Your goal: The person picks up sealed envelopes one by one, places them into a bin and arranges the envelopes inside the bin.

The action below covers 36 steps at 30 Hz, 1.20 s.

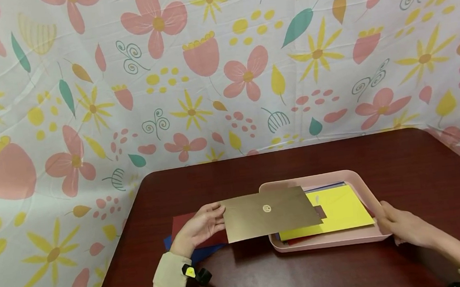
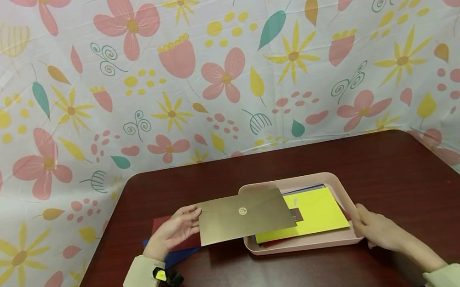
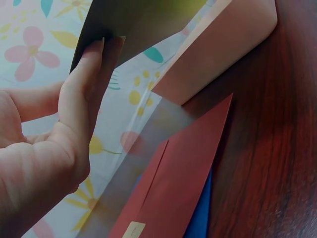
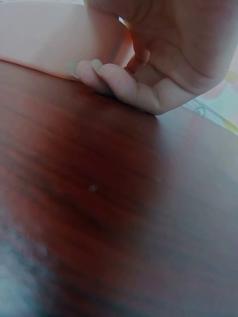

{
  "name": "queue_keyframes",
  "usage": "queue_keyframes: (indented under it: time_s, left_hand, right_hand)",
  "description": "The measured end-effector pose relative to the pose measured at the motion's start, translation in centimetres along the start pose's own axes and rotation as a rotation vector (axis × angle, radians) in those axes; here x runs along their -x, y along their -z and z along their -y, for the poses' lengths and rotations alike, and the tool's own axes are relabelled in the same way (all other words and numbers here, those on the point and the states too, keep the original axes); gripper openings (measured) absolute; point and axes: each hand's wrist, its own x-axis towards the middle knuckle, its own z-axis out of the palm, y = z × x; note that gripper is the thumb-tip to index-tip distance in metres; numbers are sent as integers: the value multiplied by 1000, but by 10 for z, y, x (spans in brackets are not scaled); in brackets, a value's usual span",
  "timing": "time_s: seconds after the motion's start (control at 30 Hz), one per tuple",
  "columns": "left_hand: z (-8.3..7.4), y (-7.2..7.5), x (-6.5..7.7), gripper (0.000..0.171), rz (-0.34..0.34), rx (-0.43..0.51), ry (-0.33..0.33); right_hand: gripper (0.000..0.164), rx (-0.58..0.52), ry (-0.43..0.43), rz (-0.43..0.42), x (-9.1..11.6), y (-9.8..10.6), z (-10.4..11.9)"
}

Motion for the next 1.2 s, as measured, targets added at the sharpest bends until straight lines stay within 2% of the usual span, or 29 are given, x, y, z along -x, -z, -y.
queue_keyframes:
  time_s: [0.07, 0.13, 0.37, 0.53, 0.97, 1.2]
  left_hand:
    - [0, -2, -2, 50, 5, -3, 6]
    - [1, -4, -4, 47, 9, 0, 5]
    - [1, -14, -14, 5, 19, 44, -8]
    - [1, -20, -20, 10, 23, 48, 4]
    - [7, -33, -34, 6, 33, 57, 4]
    - [10, -39, -39, 28, 46, 53, -2]
  right_hand:
    - [25, 2, 11, -4, 0, 0, 0]
    - [24, 5, 14, -6, 0, 0, -1]
    - [25, 3, 10, -5, 0, -1, 1]
    - [24, 7, 19, -9, 0, 0, 1]
    - [22, 25, 17, -14, 1, -1, 1]
    - [20, 16, 36, -6, 2, -1, 0]
